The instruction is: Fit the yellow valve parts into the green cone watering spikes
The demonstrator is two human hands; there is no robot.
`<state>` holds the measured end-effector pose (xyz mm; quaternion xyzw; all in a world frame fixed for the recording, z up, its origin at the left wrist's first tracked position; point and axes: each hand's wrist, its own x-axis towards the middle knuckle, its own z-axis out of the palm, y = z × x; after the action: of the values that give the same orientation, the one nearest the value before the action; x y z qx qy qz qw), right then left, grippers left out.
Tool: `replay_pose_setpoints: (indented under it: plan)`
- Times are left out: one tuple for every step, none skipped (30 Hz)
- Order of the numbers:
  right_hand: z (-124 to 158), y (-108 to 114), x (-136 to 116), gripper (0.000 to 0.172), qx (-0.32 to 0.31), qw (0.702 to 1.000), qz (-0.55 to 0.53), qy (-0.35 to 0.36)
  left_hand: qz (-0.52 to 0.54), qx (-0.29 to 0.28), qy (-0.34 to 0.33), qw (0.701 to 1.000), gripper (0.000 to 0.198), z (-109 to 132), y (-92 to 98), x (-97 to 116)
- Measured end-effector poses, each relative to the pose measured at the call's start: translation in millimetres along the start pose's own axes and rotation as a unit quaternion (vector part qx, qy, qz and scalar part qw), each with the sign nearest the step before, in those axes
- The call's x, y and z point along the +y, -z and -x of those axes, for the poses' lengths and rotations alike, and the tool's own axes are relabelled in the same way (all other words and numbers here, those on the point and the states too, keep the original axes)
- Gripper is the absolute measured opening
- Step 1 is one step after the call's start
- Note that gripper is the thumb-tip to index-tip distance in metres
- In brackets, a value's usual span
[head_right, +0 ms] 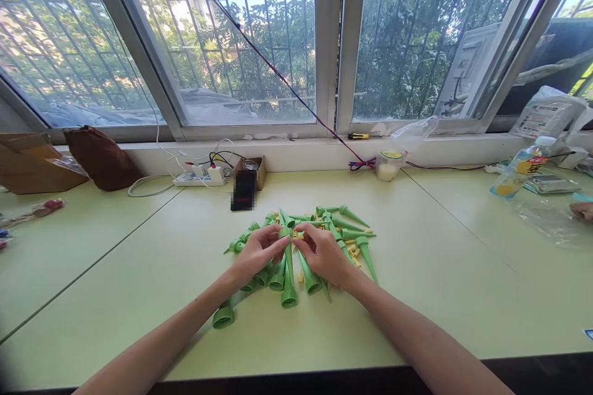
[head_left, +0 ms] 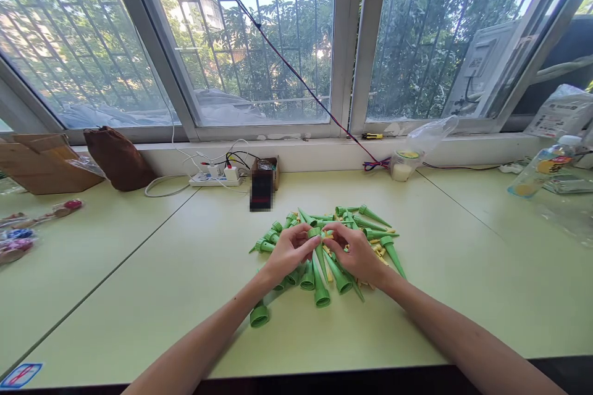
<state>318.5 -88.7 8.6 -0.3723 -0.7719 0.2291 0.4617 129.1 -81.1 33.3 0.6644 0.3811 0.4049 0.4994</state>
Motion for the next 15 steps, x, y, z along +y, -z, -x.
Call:
replay_pose_setpoints:
  plan:
    - [-0.1, -0.2, 0.1, 0.014, 0.001, 1.000, 0.001, 0.000, 0.000, 0.000, 0.001, 1.000, 0.034, -0.2, -0.2, 0.3]
    - [-0.2, -0.3, 0.2, 0.014, 0.001, 1.000, 0.001, -0.001, -0.002, 0.000, 0.002, 1.000, 0.034, -0.3, -0.3, 0.4]
    - [-0.4, -0.3, 0.2, 0.015, 0.002, 1.000, 0.001, 0.000, -0.004, 0.000, 0.002, 1.000, 0.034, -0.4, -0.4, 0.5]
    - [-0.6, -0.3, 0.3, 0.015, 0.002, 1.000, 0.002, -0.001, -0.006, 0.000, 0.002, 1.000, 0.034, -0.4, -0.3, 0.4]
    - [-0.8, -0.3, 0.4, 0.014, 0.001, 1.000, 0.002, 0.000, -0.009, 0.000, 0.001, 1.000, 0.034, -0.4, -0.2, 0.3]
    - [-1.0, -0.2, 0.6, 0.014, 0.000, 1.000, 0.002, 0.000, -0.012, -0.001, 0.001, 1.000, 0.034, -0.4, 0.0, 0.2]
    - [-1.1, -0.1, 0.9, 0.014, 0.000, 1.000, 0.003, 0.000, -0.014, -0.002, 0.001, 1.000, 0.034, -0.4, 0.2, 0.1]
    - [-1.1, -0.1, 1.3, 0.014, -0.001, 1.000, 0.003, 0.001, -0.016, -0.002, 0.001, 1.000, 0.034, -0.4, 0.4, -0.1]
    - [-1.0, -0.1, 1.6, 0.013, -0.002, 1.000, 0.002, 0.001, -0.018, -0.002, 0.002, 1.000, 0.034, -0.4, 0.6, -0.3]
    - [-0.8, -0.2, 2.0, 0.013, -0.002, 1.000, 0.002, 0.001, -0.019, -0.002, 0.003, 1.000, 0.034, -0.4, 0.7, -0.5]
    - [-0.6, -0.3, 2.2, 0.013, -0.002, 1.000, 0.002, 0.001, -0.019, -0.002, 0.003, 1.000, 0.034, -0.5, 0.7, -0.7]
    - [-0.3, -0.5, 2.4, 0.013, -0.003, 1.000, 0.002, 0.000, -0.019, -0.001, 0.003, 1.000, 0.035, -0.5, 0.7, -1.1]
    - [-0.1, -0.6, 2.5, 0.013, -0.002, 1.000, 0.002, -0.002, -0.020, -0.001, 0.003, 1.000, 0.035, -0.6, 0.8, -1.4]
    - [0.1, -0.8, 2.4, 0.014, -0.002, 1.000, 0.001, -0.004, -0.021, -0.002, 0.002, 1.000, 0.035, -0.7, 0.9, -1.9]
    - [0.1, -1.0, 2.3, 0.014, -0.002, 1.000, 0.000, -0.006, -0.022, -0.002, 0.001, 1.000, 0.035, -0.7, 1.0, -2.3]
